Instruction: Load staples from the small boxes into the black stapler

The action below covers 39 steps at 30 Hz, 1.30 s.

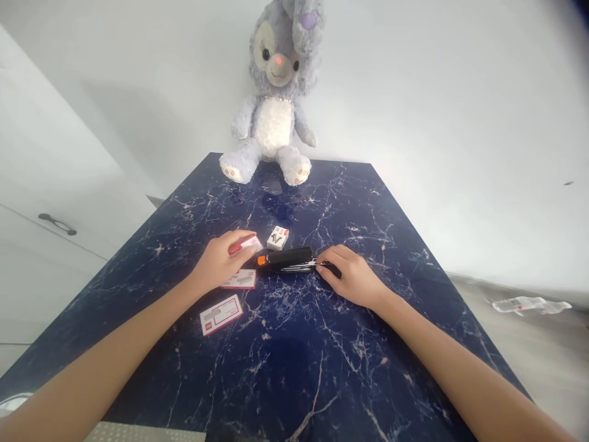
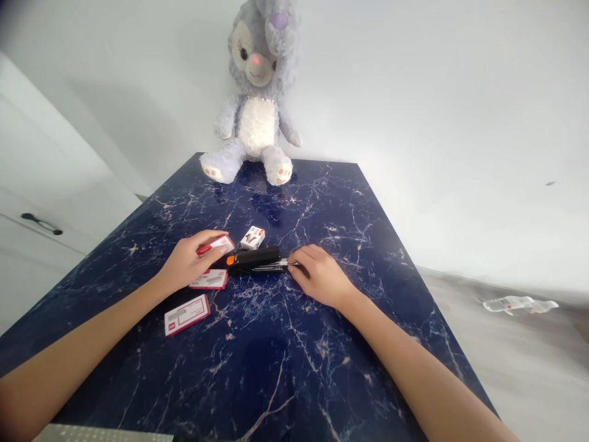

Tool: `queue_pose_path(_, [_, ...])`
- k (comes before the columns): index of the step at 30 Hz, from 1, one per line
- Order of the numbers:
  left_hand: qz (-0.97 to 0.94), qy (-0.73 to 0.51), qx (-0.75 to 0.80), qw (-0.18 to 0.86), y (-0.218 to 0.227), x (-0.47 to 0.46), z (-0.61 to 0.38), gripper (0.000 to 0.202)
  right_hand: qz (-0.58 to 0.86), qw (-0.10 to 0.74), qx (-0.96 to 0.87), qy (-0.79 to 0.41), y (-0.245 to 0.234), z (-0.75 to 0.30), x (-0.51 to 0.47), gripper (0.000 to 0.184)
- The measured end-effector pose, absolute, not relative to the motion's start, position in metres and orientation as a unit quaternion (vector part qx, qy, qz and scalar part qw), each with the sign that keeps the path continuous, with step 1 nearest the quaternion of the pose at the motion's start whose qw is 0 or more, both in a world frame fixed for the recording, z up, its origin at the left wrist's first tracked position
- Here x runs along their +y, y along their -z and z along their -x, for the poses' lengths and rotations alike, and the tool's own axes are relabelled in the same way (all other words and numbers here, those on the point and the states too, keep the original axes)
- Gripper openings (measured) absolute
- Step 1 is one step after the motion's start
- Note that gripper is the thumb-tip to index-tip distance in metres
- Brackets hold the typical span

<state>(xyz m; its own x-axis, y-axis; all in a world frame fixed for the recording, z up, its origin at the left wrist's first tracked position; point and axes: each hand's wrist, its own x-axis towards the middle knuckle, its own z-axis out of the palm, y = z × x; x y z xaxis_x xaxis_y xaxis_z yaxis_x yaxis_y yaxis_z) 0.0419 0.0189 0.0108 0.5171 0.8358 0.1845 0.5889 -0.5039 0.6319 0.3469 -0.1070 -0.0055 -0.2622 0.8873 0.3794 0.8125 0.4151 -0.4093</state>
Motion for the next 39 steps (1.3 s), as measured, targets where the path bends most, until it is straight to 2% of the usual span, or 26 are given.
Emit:
queue_pose_path(5, [-0.846,-0.207,0.431,0.237,-0.007,0.022,-0.043,0.040,0.540,0.284,-0.789,-0.068,0.007,-0.348,-0.106,0.010])
queue_pose_path(8, [-0.822,-0.281,0.428,0.249,-0.014,0.019,-0.039,0.038,0.532,0.282,-0.796,-0.064,0.007,-0.349,-0.107,0.012])
queue_pose_path(11, [-0.790,-0.365,0.426,0.248,-0.026,0.000,-0.045,0.039,0.532,0.336,-0.777,-0.010,0.004,-0.344,-0.112,0.020])
queue_pose_path(13, [-0.816,-0.334,0.389,0.267,-0.032,-0.023,-0.056,0.038,0.514,0.380,-0.768,0.035,0.000,-0.336,-0.119,0.031])
queue_pose_path(16, [-0.839,-0.261,0.322,0.351,-0.031,-0.059,-0.074,0.040,0.423,0.357,-0.832,0.024,-0.003,-0.319,-0.130,0.046])
queue_pose_path(18, [-0.794,-0.245,0.310,0.461,-0.026,-0.071,-0.081,0.043,0.380,0.335,-0.862,0.000,-0.003,-0.310,-0.135,0.045])
queue_pose_path(21, [-0.684,-0.240,0.267,0.634,-0.018,-0.066,-0.080,0.039,0.380,0.377,-0.845,0.008,0.000,-0.304,-0.137,0.044])
queue_pose_path(24, [-0.622,-0.240,0.244,0.705,-0.015,-0.051,-0.076,0.037,0.397,0.419,-0.816,0.009,0.003,-0.307,-0.134,0.050])
queue_pose_path(31, [-0.661,-0.232,0.291,0.652,-0.018,-0.048,-0.079,0.025,0.399,0.414,-0.818,0.014,0.004,-0.304,-0.134,0.051])
queue_pose_path(35, [-0.637,-0.296,0.338,0.626,-0.016,-0.045,-0.078,0.015,0.413,0.406,-0.815,0.022,0.004,-0.304,-0.133,0.052])
queue_pose_path(39, [-0.575,-0.365,0.381,0.626,-0.011,-0.040,-0.076,0.015,0.442,0.425,-0.790,0.028,0.006,-0.309,-0.129,0.045])
